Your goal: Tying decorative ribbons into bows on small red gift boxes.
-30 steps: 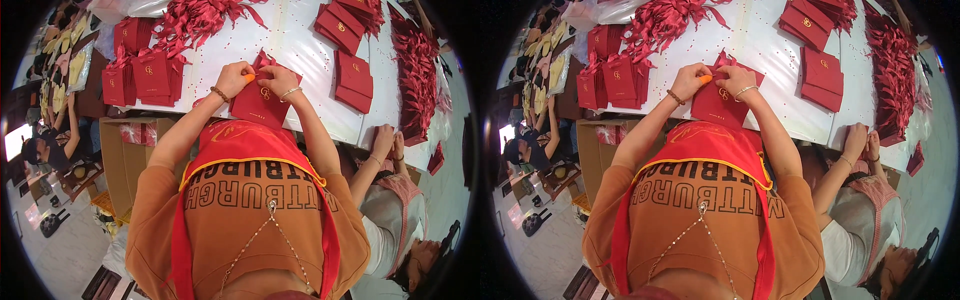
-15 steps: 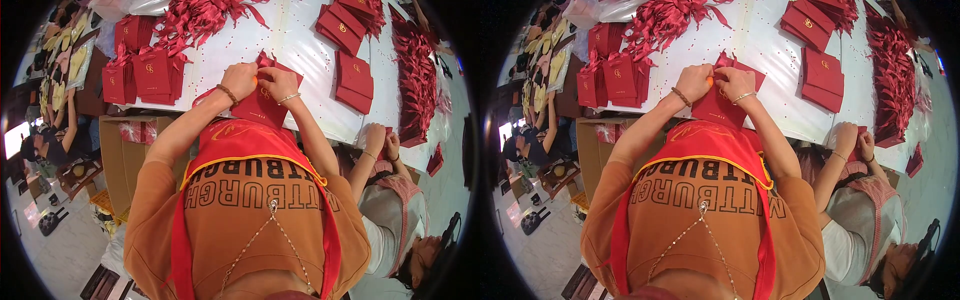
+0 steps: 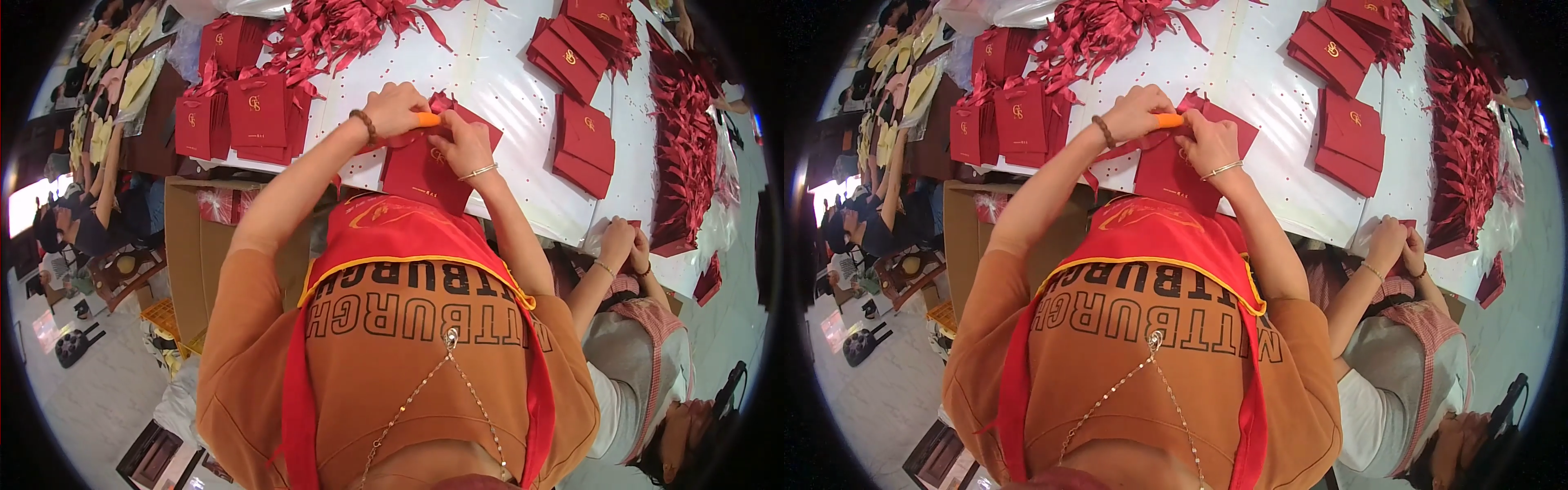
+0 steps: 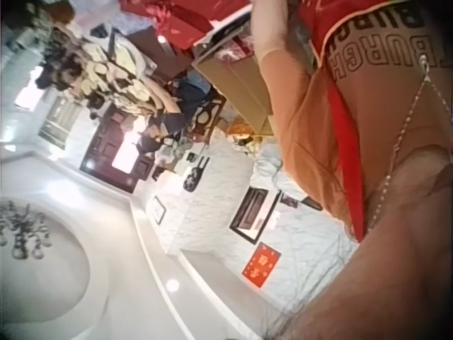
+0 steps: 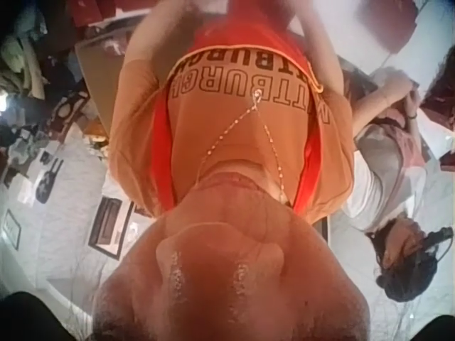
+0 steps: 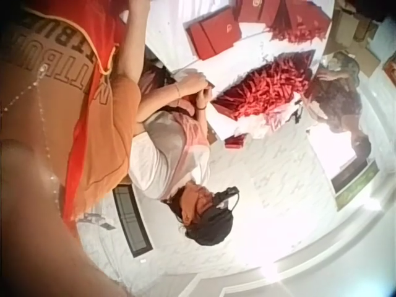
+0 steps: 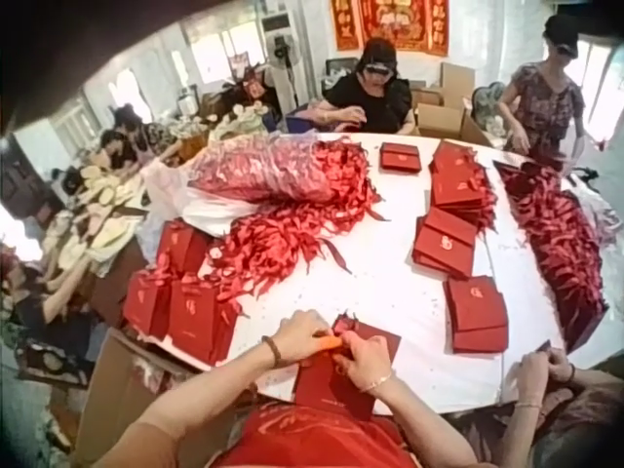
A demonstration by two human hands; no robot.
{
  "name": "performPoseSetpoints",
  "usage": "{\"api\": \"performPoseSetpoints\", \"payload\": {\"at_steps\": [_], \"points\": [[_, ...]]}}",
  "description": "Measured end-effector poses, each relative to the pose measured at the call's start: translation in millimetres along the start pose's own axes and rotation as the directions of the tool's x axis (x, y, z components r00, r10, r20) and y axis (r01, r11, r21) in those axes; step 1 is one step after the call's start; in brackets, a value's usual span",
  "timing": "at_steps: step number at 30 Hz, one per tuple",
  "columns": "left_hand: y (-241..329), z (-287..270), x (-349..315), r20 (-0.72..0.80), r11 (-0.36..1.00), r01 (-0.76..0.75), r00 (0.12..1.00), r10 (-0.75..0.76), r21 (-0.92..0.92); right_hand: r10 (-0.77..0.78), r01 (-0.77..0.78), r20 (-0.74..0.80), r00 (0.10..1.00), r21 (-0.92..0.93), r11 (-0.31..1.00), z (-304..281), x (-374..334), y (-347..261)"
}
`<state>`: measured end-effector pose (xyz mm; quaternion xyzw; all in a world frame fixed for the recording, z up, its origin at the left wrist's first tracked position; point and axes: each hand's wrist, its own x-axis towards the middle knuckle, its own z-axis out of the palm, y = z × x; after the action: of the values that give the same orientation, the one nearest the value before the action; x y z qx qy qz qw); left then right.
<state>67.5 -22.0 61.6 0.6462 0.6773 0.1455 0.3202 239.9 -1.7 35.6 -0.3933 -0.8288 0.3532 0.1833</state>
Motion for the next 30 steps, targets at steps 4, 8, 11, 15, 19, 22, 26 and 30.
{"api": "performPoseSetpoints", "payload": {"at_steps": [4, 8, 11, 15, 19, 22, 26, 30], "points": [[-23.7, -12.8, 25.5, 0.477, 0.975, -0.008, 0.872, 0.114, -0.22, -0.021, 0.021, 0.078, 0.997, 0.0, 1.0, -6.7, -0.3, -11.0], [-14.0, -24.3, 30.5, 0.542, 0.872, 0.168, 0.831, 0.126, -0.46, -0.16, 0.16, -0.024, 0.987, 0.031, 0.987, 0.8, -2.1, -4.8], [-10.9, -27.5, 41.0, 0.686, 0.973, 0.082, 0.722, 0.092, -0.216, -0.095, 0.096, 0.05, 0.994, -0.021, 0.995, -2.7, -3.1, -8.7], [-30.7, -10.3, 58.9, 0.728, 0.97, 0.086, 0.676, 0.11, -0.227, -0.124, 0.125, 0.029, 0.992, -0.042, 0.991, -4.4, -2.4, -12.0], [-17.3, -1.3, 59.5, 0.543, 0.982, -0.024, 0.831, 0.123, -0.186, -0.103, 0.105, 0.072, 0.992, -0.019, 0.994, -5.4, -1.8, -11.2], [-25.5, 9.5, 59.3, 0.242, 0.89, 0.096, 0.97, 0.017, -0.445, -0.054, 0.051, 0.103, 0.993, 0.032, 0.998, -5.7, 1.2, -14.0], [-59.0, 22.5, 46.3, 0.112, 0.726, 0.235, 0.97, -0.215, -0.646, 0.048, -0.048, 0.019, 0.999, 0.032, 0.998, -4.6, 3.8, -5.7], [-59.1, 36.8, -13.6, 0.126, 0.764, 0.21, 0.978, -0.169, -0.611, 0.019, -0.018, -0.055, 0.998, 0.024, 1.0, -3.3, 3.1, 9.5]]}}
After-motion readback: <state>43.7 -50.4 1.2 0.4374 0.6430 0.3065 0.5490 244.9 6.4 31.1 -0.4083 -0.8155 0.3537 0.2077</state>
